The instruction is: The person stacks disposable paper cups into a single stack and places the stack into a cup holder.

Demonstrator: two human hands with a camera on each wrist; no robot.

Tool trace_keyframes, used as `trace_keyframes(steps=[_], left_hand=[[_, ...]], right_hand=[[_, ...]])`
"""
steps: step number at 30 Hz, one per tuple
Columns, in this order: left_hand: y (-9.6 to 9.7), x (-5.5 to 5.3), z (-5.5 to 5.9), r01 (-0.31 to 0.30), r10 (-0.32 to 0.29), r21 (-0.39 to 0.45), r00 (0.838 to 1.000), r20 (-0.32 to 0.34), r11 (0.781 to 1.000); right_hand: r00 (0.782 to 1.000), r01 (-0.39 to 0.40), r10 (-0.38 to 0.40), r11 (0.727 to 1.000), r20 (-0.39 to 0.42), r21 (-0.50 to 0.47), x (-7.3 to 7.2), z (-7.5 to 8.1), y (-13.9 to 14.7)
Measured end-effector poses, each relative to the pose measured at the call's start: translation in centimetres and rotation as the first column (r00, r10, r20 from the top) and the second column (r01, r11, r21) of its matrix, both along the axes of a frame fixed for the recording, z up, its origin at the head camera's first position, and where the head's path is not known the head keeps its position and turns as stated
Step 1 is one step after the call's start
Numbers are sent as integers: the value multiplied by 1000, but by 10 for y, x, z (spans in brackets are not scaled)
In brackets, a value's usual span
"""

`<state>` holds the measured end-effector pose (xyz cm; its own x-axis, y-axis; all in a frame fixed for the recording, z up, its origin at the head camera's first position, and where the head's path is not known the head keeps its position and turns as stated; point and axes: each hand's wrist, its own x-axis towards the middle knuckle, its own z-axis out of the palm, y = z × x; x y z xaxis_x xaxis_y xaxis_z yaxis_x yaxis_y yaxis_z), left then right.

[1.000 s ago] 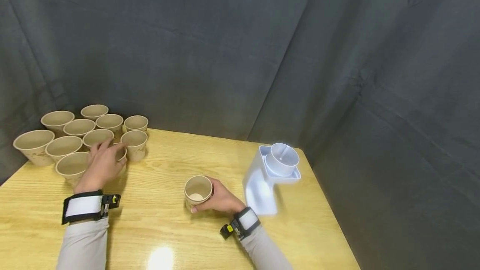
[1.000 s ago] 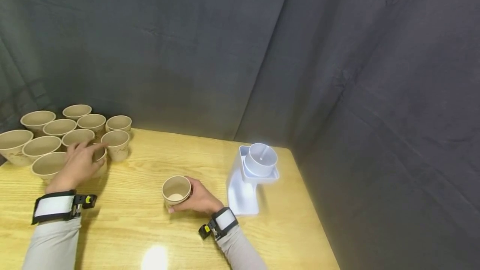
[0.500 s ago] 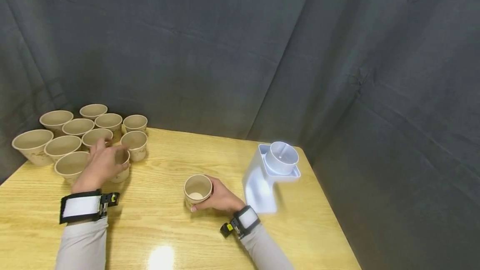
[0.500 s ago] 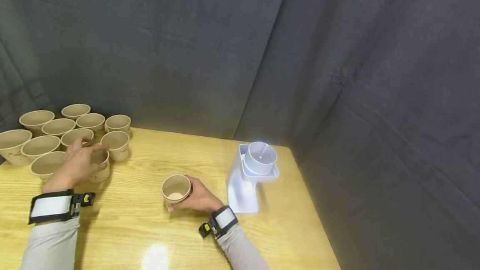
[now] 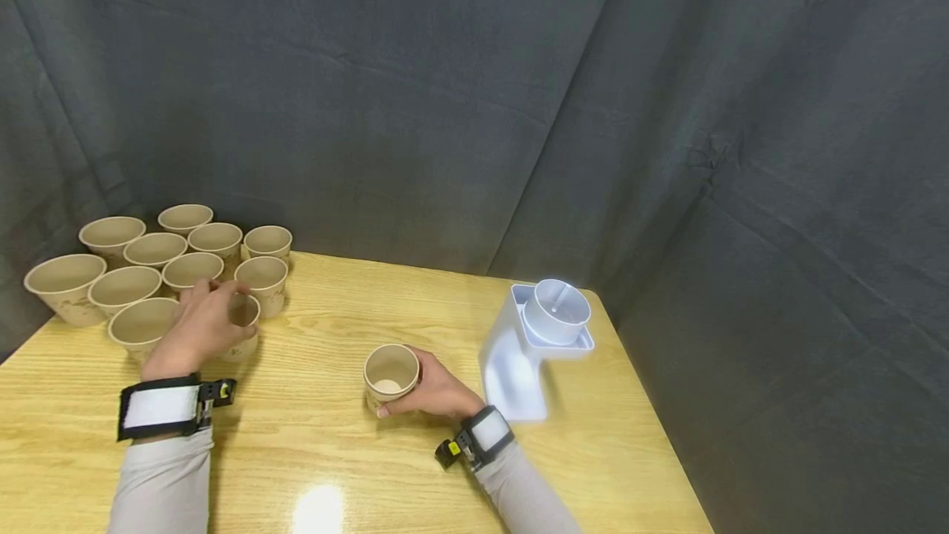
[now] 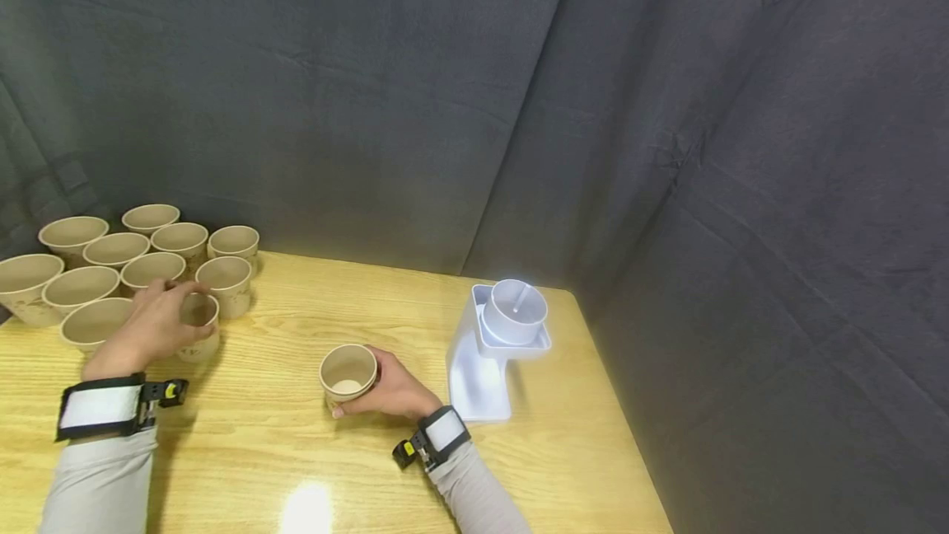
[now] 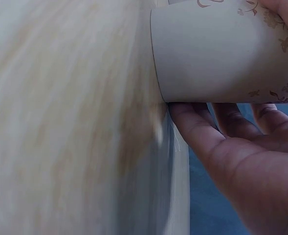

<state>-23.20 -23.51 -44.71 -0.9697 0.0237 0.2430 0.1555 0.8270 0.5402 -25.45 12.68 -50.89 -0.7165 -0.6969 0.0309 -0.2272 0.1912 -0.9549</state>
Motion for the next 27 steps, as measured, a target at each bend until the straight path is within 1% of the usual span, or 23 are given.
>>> trace_keyframes(steps=[3, 7, 11, 14, 18, 22, 24, 27], left_hand=[[-1, 0, 0, 13, -13, -4, 1000, 5, 1000], [-3, 1, 3, 54, -54, -33, 998, 24, 998], [-3, 4, 9, 98, -93, -71, 993, 66, 993], [0, 6, 13, 113, -109, -71, 992, 66, 991], [7, 7, 20, 135, -135, -43, 991, 13, 990], [15, 10, 27, 170, -171, -9, 984, -50, 985], [20, 10, 30, 179, -178, 3, 980, -85, 984], [28, 11, 35, 181, -178, 17, 978, -111, 983]], right_hand=[[1000, 0, 0, 1000, -5, 3, 0, 0, 0], [1000, 0, 0, 1000, -3, 0, 1, 1, 0], [1000, -1, 1, 1000, 3, -5, 1, 1, 0], [1000, -3, 3, 1000, 6, -6, 1, 1, 0], [1000, -2, 2, 1000, 11, -6, 1, 1, 0], [1000, -4, 4, 1000, 13, -14, 1, 1, 0], [1000, -6, 6, 1000, 11, -15, 1, 1, 0], [1000, -8, 8, 1000, 8, -14, 1, 1, 0]])
